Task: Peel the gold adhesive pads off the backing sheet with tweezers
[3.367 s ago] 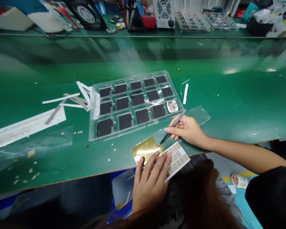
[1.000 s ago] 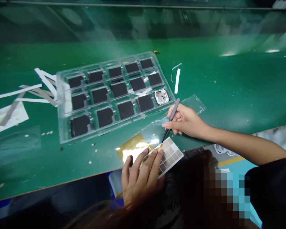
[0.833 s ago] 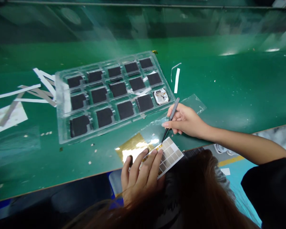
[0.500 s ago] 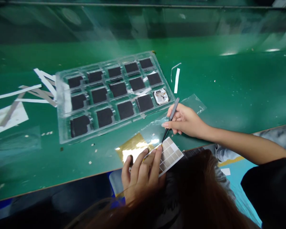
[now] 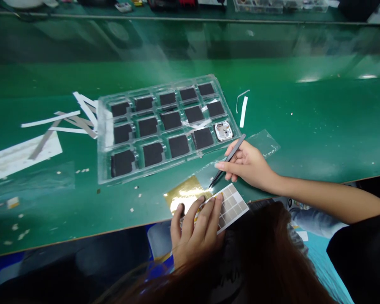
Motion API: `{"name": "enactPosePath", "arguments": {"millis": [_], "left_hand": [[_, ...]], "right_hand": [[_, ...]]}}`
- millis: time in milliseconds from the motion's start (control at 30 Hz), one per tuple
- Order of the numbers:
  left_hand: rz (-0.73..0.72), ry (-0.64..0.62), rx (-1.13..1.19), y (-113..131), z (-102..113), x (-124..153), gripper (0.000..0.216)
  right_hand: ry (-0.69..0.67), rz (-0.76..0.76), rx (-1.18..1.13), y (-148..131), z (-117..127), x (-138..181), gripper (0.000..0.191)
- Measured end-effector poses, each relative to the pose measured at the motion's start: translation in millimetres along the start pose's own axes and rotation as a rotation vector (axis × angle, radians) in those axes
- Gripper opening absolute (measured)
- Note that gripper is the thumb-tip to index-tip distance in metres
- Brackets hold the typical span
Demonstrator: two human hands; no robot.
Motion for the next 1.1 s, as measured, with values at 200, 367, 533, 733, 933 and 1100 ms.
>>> {"name": "enactPosePath", "arguments": {"millis": [200,367,533,733,933,1100], "left_hand": [[-0.008,0.022,0.011,-1,-1,0,0.041],[-0.021,0.026,-0.001,-1,-1,-1,0.04],[-0.025,0.035,-0.011,-1,0,-3,0.039],[-0.025,0.055,-0.022,0,-2,-3,0.036],[-0.039,0.079,-0.035,0,-2,-3,0.033],[-0.059,0.078,-0.029,-2,-1,-2,0.032]], "right_hand": [[0.008,-0.017,0.008,3,-1,-1,0.04],[0.009,-0.023,0.007,5,-4,-1,0.04],[0.042,-0.026,-0.08,2,-1,-1,0.039],[0.034,-0.027,-0.051,-4,21,4,0.038],[0.065,-0.012,0.012,0,31,11,0.036],[0.078,0.009,-0.004,0,26,12,0.037]]}}
Point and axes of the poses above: each hand's wrist, its own x-axis away from the middle knuckle, its own z-axis out of the back of the hand, y = z × x, the point moved 2 cm from there along -x, towards the middle knuckle, and after that the axes turned 3 degrees about -z, right-handed, at the moved point
